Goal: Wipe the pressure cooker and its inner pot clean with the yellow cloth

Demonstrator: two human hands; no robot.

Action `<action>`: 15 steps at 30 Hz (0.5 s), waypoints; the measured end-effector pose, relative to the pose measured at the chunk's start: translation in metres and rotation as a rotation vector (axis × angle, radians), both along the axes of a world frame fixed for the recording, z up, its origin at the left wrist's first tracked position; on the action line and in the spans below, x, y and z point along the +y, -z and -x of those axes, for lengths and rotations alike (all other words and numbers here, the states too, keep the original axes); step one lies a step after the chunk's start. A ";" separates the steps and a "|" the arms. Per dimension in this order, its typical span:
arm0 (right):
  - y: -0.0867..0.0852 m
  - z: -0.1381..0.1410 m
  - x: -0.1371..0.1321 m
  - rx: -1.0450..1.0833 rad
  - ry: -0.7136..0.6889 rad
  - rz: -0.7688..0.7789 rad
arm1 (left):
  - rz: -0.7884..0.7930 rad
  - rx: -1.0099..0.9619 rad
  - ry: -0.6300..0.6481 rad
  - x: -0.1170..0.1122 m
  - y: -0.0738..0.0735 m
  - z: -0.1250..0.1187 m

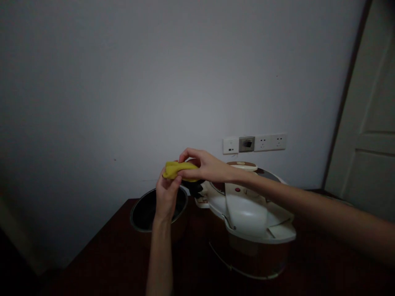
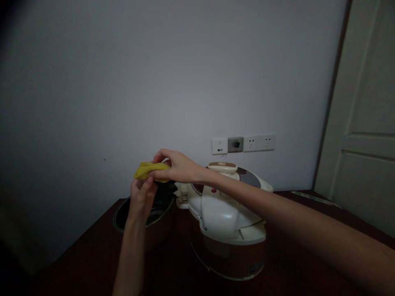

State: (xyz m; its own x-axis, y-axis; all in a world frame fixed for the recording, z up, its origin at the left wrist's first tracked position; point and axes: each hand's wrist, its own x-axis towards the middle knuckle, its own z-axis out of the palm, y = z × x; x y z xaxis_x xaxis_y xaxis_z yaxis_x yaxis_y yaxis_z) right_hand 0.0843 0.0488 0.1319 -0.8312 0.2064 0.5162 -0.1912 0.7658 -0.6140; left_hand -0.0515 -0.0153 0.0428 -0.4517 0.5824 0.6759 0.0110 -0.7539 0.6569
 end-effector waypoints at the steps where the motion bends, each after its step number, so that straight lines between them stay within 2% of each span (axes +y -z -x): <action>1: -0.001 -0.003 -0.002 0.009 -0.003 -0.028 | -0.017 -0.034 -0.015 0.000 -0.002 -0.004; 4: -0.005 -0.030 -0.007 0.052 0.106 -0.263 | 0.003 -0.055 -0.105 -0.004 -0.009 -0.004; 6: -0.003 -0.060 -0.012 0.125 0.259 -0.436 | 0.014 -0.031 -0.227 -0.009 -0.015 0.008; 8: 0.006 -0.094 -0.018 0.218 0.417 -0.548 | 0.054 0.076 -0.379 -0.014 -0.018 0.025; 12: 0.040 -0.149 -0.027 0.335 0.717 -0.598 | 0.301 0.491 -0.595 -0.011 -0.007 0.046; 15: 0.067 -0.170 -0.027 0.343 0.882 -0.557 | 0.421 0.694 -0.586 0.002 0.010 0.041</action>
